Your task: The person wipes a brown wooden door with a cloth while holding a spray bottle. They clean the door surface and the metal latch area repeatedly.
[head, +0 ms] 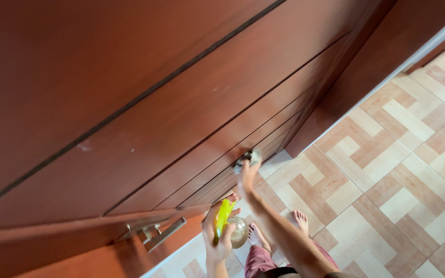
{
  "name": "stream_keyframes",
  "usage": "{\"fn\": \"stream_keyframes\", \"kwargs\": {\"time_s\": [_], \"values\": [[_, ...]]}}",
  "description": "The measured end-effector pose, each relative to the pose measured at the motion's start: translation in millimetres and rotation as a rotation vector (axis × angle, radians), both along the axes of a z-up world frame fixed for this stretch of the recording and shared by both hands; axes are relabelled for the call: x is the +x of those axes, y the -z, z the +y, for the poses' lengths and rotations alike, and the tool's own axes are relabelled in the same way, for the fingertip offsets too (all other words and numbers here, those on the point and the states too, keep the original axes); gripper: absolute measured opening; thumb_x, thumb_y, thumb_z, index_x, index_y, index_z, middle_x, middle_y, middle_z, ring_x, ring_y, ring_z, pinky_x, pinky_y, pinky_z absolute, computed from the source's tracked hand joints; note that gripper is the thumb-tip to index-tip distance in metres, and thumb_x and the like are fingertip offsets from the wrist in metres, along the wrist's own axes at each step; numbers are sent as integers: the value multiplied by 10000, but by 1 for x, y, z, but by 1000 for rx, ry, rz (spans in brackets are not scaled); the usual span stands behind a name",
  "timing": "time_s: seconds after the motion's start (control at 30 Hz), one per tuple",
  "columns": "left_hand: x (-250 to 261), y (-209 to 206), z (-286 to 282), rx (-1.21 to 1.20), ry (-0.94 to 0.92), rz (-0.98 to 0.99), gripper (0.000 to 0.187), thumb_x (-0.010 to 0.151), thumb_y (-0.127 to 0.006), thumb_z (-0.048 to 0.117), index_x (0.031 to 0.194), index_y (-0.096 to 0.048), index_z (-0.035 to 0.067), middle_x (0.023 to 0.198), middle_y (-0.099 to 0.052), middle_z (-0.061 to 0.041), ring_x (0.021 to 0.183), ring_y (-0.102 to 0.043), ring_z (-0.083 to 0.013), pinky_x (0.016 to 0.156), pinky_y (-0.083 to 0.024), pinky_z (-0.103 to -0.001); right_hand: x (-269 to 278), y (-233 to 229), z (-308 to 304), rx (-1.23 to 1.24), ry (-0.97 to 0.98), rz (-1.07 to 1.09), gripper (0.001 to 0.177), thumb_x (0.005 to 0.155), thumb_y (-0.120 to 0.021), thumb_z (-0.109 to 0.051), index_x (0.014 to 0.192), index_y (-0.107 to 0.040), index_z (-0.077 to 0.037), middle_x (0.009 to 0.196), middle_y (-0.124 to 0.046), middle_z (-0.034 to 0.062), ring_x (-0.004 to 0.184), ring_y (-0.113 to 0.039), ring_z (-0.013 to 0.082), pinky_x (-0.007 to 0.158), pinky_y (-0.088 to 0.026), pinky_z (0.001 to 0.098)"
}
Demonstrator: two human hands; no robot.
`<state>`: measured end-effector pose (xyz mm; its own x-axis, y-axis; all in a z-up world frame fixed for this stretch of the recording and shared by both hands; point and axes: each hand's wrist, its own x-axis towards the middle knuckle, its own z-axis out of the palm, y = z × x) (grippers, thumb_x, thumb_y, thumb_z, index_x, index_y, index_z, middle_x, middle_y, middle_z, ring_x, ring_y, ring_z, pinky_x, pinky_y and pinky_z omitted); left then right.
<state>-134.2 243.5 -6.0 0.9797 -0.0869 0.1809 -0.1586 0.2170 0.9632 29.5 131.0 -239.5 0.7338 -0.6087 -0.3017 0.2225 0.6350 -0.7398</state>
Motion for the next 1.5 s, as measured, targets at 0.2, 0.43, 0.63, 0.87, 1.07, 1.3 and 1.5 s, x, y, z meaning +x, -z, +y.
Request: {"fn": "stream_keyframes", "kwargs": {"time_s": [0.2,0.43,0.63,0.87,1.07,1.3,1.5], "values": [[-12,-8,-4,79,-83,28,558,689,-512,-48,1231,-611,-138,1236,-728,-249,1040,-786,-352,924,-637,-445,-38,4,65,-209,-131,158,523,772,-575,-9,1278,-462,-75,862,-560,46,662,-532,137,545,-473,296],[-18,-9,-27,85,-149,-6,546,705,-499,-56,1235,-607,-134,1254,-707,-246,1140,-737,-350,908,-604,-444,-12,19,-4,-93,-275,92,279,778,-596,29,1054,-573,-4,821,-602,59,699,-583,165,580,-491,326],[-28,-6,-51,2,-157,20,555,727,-486,-49,1267,-589,-123,1297,-673,-251,1229,-679,-343,965,-612,-462,29,7,-109,-114,-71,12,231,836,-606,34,1054,-631,-39,859,-609,10,760,-577,131,678,-487,304],[-48,-2,-72,1,-240,17,568,718,-468,-41,1264,-605,-118,1283,-690,-243,1227,-686,-339,969,-626,-469,6,-82,-155,-471,-210,-71,254,927,-657,-23,1178,-619,-8,1010,-663,24,919,-600,115,829,-492,259],[-64,-4,-82,-9,-305,19,559,721,-454,-46,1252,-617,-114,1291,-691,-240,1232,-685,-331,991,-619,-465,-42,-184,-140,-995,-373,-384,466,913,-703,-31,1349,-547,22,1108,-650,73,1003,-607,140,909,-506,274],[-84,-3,-80,-3,-429,17,558,711,-470,-65,1248,-614,-116,1288,-685,-241,1231,-679,-329,980,-617,-462,-33,-235,-120,-1618,-550,-965,592,685,-798,-102,1237,-610,2,1242,-609,212,1126,-600,414,969,-511,470],[-99,-7,-76,17,-546,20,605,654,-438,-71,1225,-631,-118,1264,-699,-239,1197,-705,-326,951,-584,-455,-12,-271,-77,-1976,-315,-1566,469,839,-829,-232,1289,-701,-255,1351,-599,-23,1241,-544,271,1001,-443,449]]}}
